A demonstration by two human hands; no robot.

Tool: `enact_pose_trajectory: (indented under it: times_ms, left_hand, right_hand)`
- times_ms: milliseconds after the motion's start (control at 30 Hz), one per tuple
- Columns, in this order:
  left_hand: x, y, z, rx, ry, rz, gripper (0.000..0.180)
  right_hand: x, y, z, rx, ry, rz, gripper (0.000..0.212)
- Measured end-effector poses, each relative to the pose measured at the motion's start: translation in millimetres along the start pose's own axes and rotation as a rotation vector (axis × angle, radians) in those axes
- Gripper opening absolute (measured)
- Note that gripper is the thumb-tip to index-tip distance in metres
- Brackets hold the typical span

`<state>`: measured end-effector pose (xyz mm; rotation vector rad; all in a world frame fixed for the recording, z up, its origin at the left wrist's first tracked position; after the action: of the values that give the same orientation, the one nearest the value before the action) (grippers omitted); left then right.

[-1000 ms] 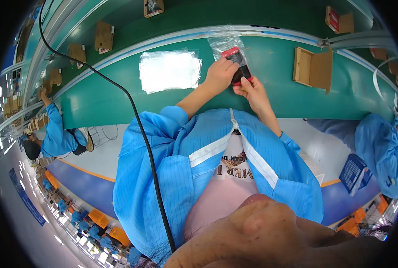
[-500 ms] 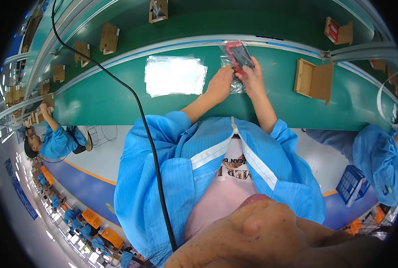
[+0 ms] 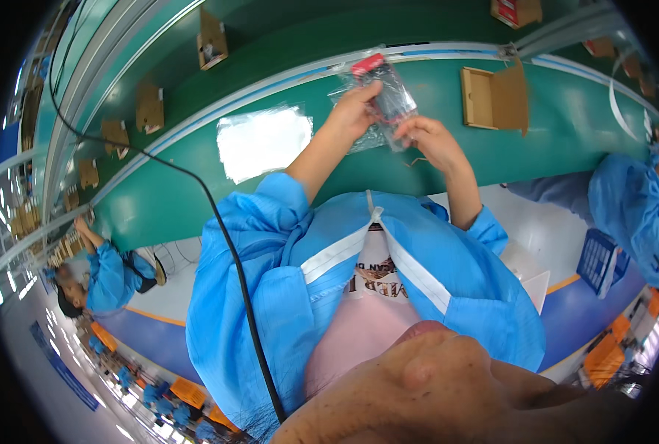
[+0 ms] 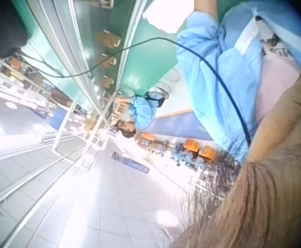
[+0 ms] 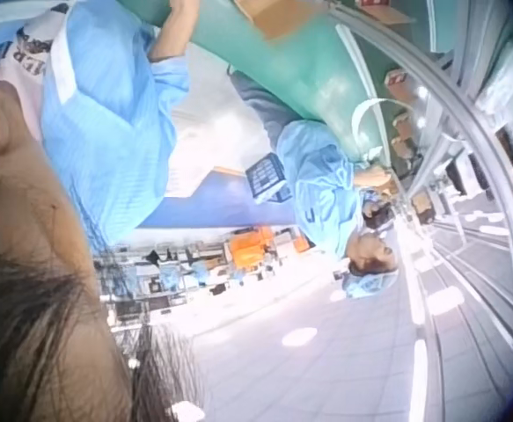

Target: The person inserts electronic devices into plastic bags, places them into cardboard boxes, closes the boxes, and sets the boxes onto the upper shelf of the conveyor line by hand.

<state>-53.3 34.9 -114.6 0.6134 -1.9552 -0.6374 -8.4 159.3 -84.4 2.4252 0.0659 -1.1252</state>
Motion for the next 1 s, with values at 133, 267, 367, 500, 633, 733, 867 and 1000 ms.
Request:
enact_pose_trajectory:
  times_ms: [133, 267, 367, 500, 633, 733, 867, 1000]
  left_hand:
    - [33, -21, 1, 0.070, 0.076, -0.031, 0.030]
    - [58, -1, 19, 0.035, 0.324, 0.190, 0.025]
    - [91, 71, 8, -0.156, 0.879, 0.451, 0.026]
    - [89, 113, -20, -0.161, 1.384, 1.196, 0.028]
    - [29, 84, -13, -0.329, 1.259, 1.288, 0.031]
    - [3, 71, -8, -0.384, 1.062, 1.328, 0.033]
    - [11, 55, 15, -0.113, 0.923, 1.582, 0.035]
    - [16, 66, 25, -0.163, 0.747, 1.965, 0.061]
  right_hand:
    - [3, -112, -65, 0.471, 0.112, -0.266, 0.016]
    - [-51, -201, -131, 1.288, -0.323, -0.517, 0.031]
    - [-47, -221, -100, 1.104, -0.305, -0.322, 0.040]
    - [-20, -156, -49, 1.137, -0.336, -0.555, 0.027]
    - [-20, -75, -35, 1.070, -0.507, -0.664, 0.015]
    - [-26, -62, -32, 1.100, -0.513, -0.727, 0.015]
    - [-32, -59, -33, 1.115, -0.541, -0.767, 0.017]
    - [-28, -64, -28, 1.083, -0.477, -0.768, 0.018]
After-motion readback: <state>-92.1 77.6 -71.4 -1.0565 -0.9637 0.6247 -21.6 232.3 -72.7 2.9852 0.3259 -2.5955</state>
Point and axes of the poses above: each hand's wrist, its own z-axis towards the middle knuckle, its own y-axis out of the palm, x = y × z, the point moved 9 cm from there along z, towards the middle knuckle, and after that the axes turned 15 degrees about y, right-handed, at the moved point
